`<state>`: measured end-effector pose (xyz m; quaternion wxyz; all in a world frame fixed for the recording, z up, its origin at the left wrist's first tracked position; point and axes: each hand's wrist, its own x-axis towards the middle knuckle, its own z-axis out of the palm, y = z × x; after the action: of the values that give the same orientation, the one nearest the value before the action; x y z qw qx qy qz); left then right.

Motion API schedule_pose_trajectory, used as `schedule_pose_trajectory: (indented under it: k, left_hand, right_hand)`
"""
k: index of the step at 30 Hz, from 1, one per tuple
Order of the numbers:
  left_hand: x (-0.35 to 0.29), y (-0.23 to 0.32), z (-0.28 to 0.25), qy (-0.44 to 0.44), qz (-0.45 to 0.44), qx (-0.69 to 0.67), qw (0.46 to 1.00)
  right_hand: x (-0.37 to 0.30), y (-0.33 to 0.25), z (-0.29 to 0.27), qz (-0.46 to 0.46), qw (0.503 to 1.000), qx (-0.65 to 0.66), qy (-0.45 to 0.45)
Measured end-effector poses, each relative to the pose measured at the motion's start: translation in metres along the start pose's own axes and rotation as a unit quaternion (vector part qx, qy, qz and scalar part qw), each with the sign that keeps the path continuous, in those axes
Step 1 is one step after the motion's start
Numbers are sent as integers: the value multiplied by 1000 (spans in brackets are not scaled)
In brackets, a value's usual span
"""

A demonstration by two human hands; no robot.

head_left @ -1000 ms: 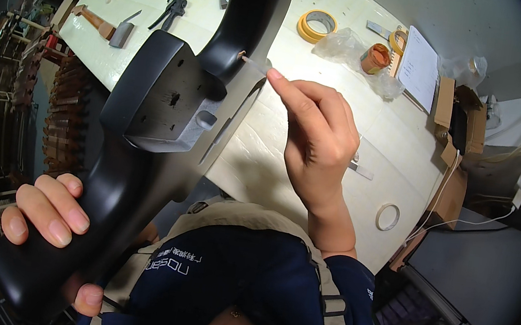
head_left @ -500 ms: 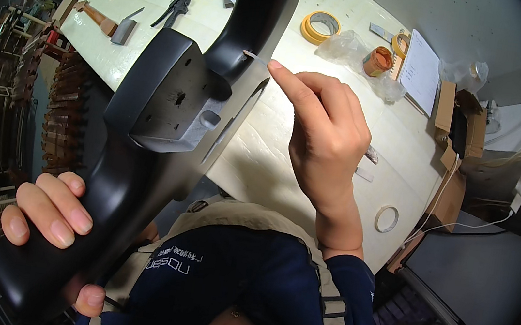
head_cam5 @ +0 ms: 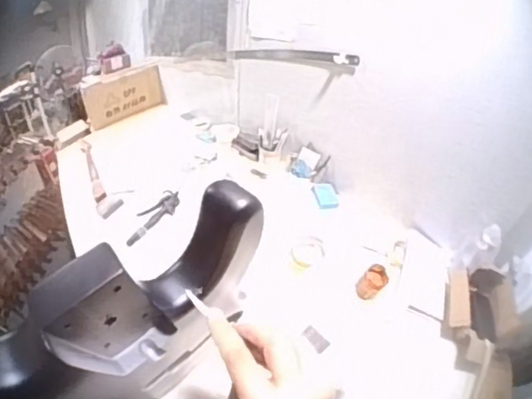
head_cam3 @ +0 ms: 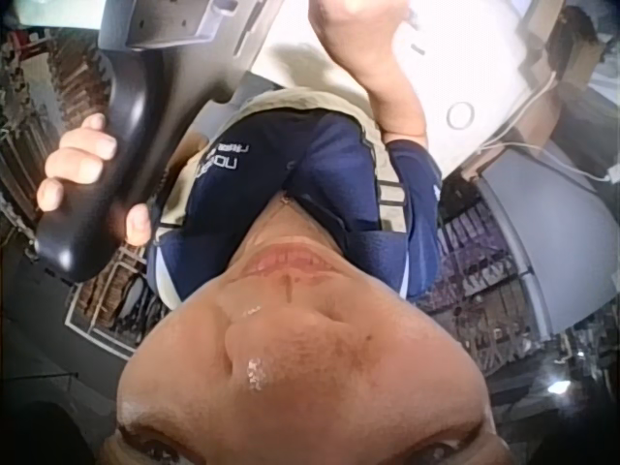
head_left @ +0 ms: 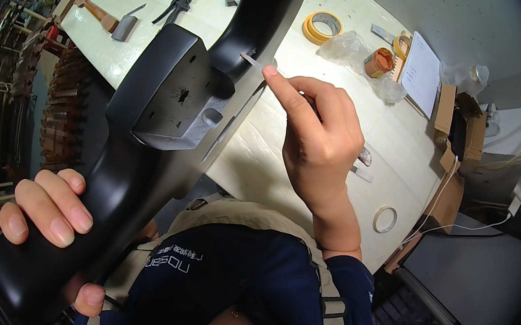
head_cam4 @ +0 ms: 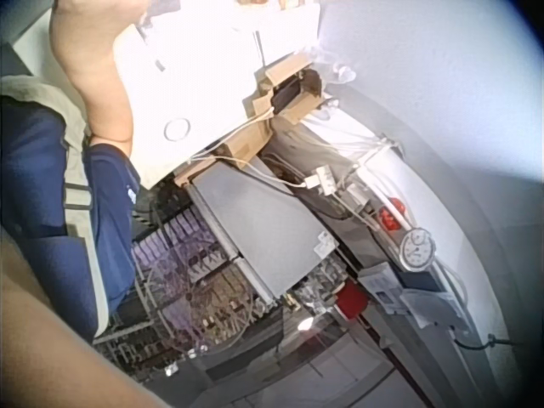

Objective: The person picks up black plastic parts from a rack and moves them to a workbench. They apply small white adhesive strips to the parts and then return them to the rack. The person repeats this process for several parts.

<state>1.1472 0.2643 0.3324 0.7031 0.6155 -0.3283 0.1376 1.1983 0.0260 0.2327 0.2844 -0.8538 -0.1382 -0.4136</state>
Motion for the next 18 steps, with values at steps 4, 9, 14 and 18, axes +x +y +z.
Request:
schedule_pose_trajectory:
  k: [4, 9, 14, 18]
  left_hand:
    - [-1, -2, 0, 8, 13, -11, 1000]
    - [-1, 0, -2, -5, 1, -4, 1000]
    - [0, 3, -5, -20, -10, -6, 1000]
    - [0, 1, -5, -25, -9, -3, 1000]
  right_hand:
    - [0, 0, -3, -2, 1000, 22, -10]
    - [6, 3, -4, -6, 1000, 9, -8]
    - [8, -1, -16, 25, 996, 49, -75]
    - [7, 3, -19, 103, 982, 138, -73]
